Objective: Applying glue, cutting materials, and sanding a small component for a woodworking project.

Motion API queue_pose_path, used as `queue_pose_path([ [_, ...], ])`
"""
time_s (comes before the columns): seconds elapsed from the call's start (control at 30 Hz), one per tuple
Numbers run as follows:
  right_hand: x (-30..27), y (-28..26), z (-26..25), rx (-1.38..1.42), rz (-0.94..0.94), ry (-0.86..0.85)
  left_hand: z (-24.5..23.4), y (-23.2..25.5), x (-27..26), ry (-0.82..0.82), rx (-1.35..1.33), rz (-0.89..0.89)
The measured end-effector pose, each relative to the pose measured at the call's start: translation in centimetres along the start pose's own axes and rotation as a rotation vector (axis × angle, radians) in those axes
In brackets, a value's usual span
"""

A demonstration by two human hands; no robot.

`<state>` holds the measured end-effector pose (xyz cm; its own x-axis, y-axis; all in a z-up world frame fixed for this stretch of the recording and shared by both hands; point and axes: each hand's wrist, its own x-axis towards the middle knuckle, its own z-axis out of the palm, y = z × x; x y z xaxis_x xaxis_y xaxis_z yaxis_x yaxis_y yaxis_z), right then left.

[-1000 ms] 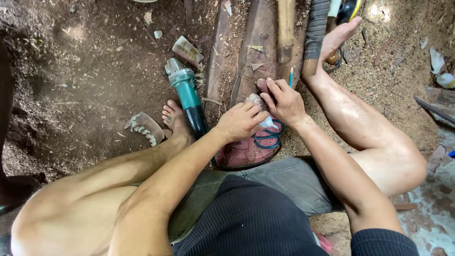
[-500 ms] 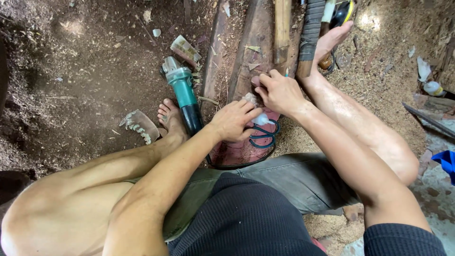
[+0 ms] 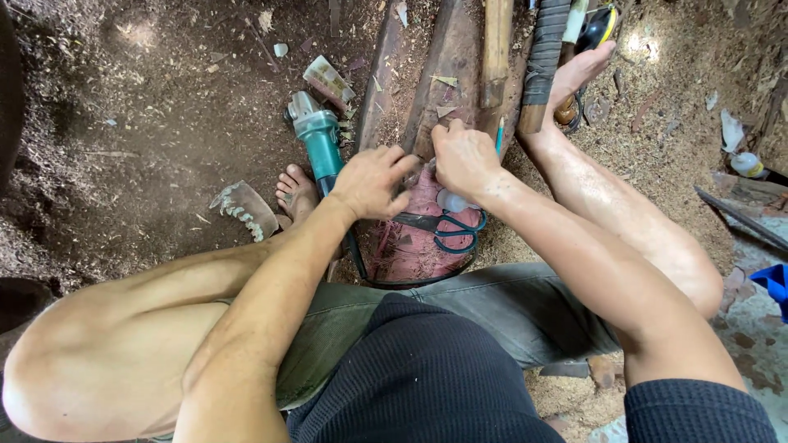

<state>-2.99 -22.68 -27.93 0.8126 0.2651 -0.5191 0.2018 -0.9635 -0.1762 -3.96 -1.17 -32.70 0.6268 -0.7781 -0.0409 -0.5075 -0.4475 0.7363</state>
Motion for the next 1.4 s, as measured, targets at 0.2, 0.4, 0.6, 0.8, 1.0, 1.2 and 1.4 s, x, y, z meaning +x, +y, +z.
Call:
queue_pose_path([
  [0.2,-0.6,-0.3,1.0,-0.061,-0.056,0.052,-0.9,-0.5,0.1,0.021,0.062,-0.066],
  [0.4,0.5,-0.8,1.2,-0.108,-0.059,0.029,-1.7,-0.5,0.7,0.115,0.067,-0.060],
  [0.6,1.7,-0.3,1.2,-0.164,-0.046,-0.024,-3.8,-0.3,1.7,0.174,0.098,-0.131],
  [0.8,-2.6,4.3,-5.7,0.868,0.138,-0.052,-13.1,4.6,2.7,0.323,-0.197,-0.312],
  [1.0,-13.4,-2.2,-14.3,1.498,-0.399,0.197,-19.2,13.6,-0.3,0.384,-0.494,0.036],
  [1.2,-15.2,-5.8,-11.7,1.645,-0.510,0.413,-18.6,19.1,-1.6,0.468,-0.684,0.280],
  [1.4,-15.0,-7.6,-13.7,1.389,-0.669,0.694,-17.8,19.1,-1.5,0.513,-0.784,0.293],
])
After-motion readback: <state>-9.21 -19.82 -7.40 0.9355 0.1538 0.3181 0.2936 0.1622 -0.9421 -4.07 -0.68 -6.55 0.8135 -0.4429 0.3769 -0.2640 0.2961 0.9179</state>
